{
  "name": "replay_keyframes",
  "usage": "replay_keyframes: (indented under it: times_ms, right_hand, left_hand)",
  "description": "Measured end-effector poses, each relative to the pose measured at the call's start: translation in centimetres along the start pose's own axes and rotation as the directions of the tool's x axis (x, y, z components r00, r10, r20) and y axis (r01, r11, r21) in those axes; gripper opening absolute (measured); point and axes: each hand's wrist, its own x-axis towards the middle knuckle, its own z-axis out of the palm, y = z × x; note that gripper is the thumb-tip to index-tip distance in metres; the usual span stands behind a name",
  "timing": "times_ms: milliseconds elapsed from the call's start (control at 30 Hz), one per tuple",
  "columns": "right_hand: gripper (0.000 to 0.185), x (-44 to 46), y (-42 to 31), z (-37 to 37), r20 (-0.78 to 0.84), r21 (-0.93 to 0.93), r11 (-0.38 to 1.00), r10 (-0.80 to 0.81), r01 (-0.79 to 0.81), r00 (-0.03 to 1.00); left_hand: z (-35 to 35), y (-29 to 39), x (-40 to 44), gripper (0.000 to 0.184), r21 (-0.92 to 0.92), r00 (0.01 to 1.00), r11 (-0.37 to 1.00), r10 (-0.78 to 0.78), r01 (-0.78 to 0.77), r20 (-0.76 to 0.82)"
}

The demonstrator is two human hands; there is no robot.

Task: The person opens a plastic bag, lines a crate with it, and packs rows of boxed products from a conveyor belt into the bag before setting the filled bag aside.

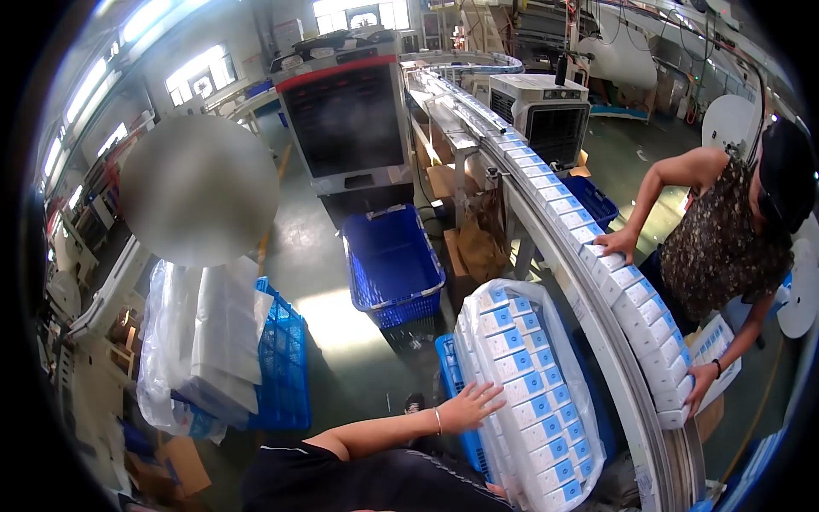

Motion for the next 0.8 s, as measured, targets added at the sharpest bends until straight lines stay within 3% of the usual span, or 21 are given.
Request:
replay_keyframes:
  times_ms: [133, 267, 467, 533, 600, 667, 733, 800]
  right_hand:
    - [0.018, 0.1, 0.8, -0.1, -0.018, 0.013, 1.0, 0.009, -0.009, 1.0]
    - [0.019, -1.5, 3.1, 0.9, -0.027, 0.032, 0.999, -0.003, 0.004, 1.0]
    - [0.019, -4.6, 9.2, 5.5, -0.087, 0.075, 0.996, -0.032, 0.038, 0.996]
    - [0.019, -5.2, 9.7, 7.1, -0.11, 0.091, 0.994, -0.046, 0.056, 0.993]
    - [0.019, -5.5, 10.0, 8.7, -0.131, 0.106, 0.994, -0.027, 0.041, 0.991]
    - [0.021, -5.5, 9.7, 9.4, -0.111, 0.122, 0.992, 0.029, -0.015, 0.993]
    - [0.026, -5.2, 9.6, 9.3, 0.03, 0.053, 0.994, 0.091, -0.092, 0.995]
    - [0.027, -6.1, 8.4, 8.4, 0.03, 0.02, 0.994, 0.108, -0.109, 0.994]
  left_hand:
    - [0.6, 0.1, 0.0, 0.075, -0.127, 0.996, 0.992, -0.035, 0.024, -0.083]
    - [-1.0, -0.8, -0.9, 0.053, -0.349, 0.988, 0.937, -0.056, 0.001, -0.146]
    - [-2.4, -1.4, -2.0, 0.038, -0.411, 0.987, 0.911, -0.039, -0.03, -0.157]
    - [-3.3, -0.9, -2.3, 0.038, -0.424, 0.994, 0.904, 0.009, -0.053, -0.105]
    - [-3.2, -0.6, -2.5, 0.037, -0.439, 0.994, 0.899, -0.054, 0.006, -0.098]
    - [-3.1, -0.5, -2.5, 0.036, -0.446, 0.997, 0.894, 0.014, -0.047, -0.075]
    - [-3.4, -0.4, -2.5, 0.034, -0.499, 1.0, 0.866, -0.028, 0.026, 0.003]
    - [-4.9, -0.4, -2.2, 0.033, -0.521, 0.997, 0.853, 0.022, 0.022, 0.079]
